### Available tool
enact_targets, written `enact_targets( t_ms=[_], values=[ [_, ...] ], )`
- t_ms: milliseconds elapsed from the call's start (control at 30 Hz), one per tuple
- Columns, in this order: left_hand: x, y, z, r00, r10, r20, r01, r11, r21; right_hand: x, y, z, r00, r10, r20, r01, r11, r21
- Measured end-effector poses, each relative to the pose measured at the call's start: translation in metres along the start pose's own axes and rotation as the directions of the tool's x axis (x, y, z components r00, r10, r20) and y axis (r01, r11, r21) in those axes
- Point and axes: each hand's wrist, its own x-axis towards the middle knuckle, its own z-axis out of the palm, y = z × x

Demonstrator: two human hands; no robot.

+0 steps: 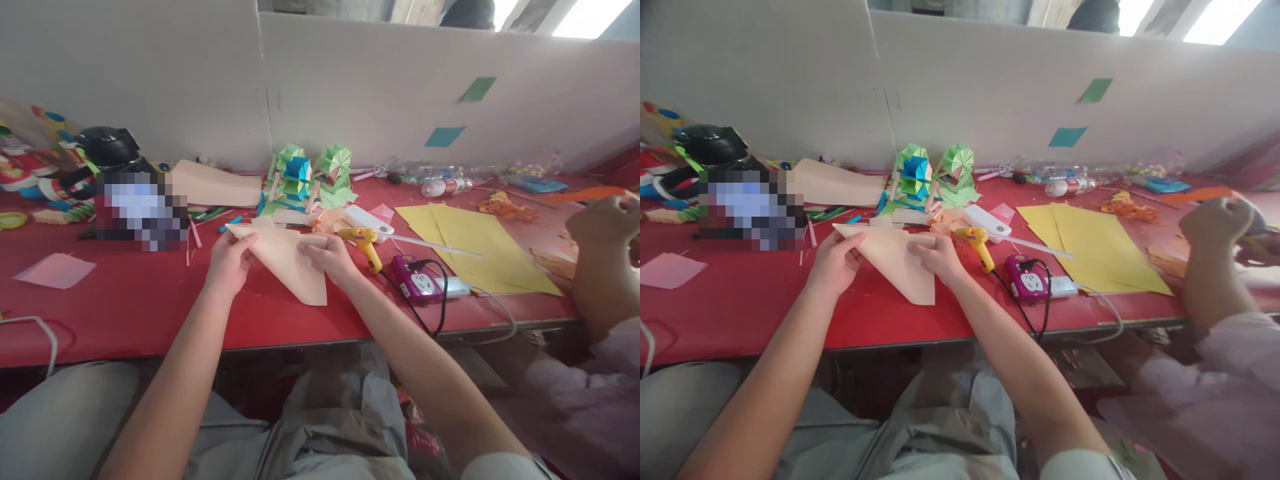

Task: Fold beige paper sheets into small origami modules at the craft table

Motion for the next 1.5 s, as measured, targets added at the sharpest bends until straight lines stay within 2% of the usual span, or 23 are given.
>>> enact_targets(
  t_ms=[200,400,633,833,1067,1300,1500],
  values=[
    [0.0037,0.0024,-0.0033,0.997,0.062,-0.051,-0.061,0.998,0.025,-0.0002,-0.0009,-0.0012,0.999,0.014,-0.037,-0.016,0.999,-0.05],
    [0.0035,0.0005,-0.002,0.995,0.07,-0.076,-0.067,0.997,0.036,-0.0019,-0.0034,0.0014,0.997,0.057,-0.054,-0.054,0.997,0.054],
    [0.003,-0.0003,-0.0005,0.995,0.072,-0.063,-0.071,0.997,0.027,-0.0032,-0.0047,0.0015,0.995,0.096,-0.036,-0.09,0.986,0.141],
    [0.0034,-0.0012,-0.0005,0.995,0.089,-0.051,-0.087,0.996,0.036,-0.0023,-0.0048,-0.0012,0.991,0.129,0.039,-0.134,0.97,0.202],
    [0.0029,-0.0028,-0.001,0.997,0.074,-0.033,-0.073,0.997,0.037,-0.0019,-0.0057,-0.0003,0.985,0.17,-0.02,-0.164,0.972,0.171],
    [0.0028,-0.0035,-0.0016,0.997,0.069,-0.046,-0.068,0.997,0.02,-0.0018,-0.002,0.0007,0.998,0.059,0.0,-0.058,0.99,0.129],
    [0.0026,-0.0031,-0.0011,0.995,0.092,-0.042,-0.09,0.995,0.039,-0.0007,-0.0004,0.0004,1.0,0.031,-0.004,-0.03,0.994,0.101]
  ],
)
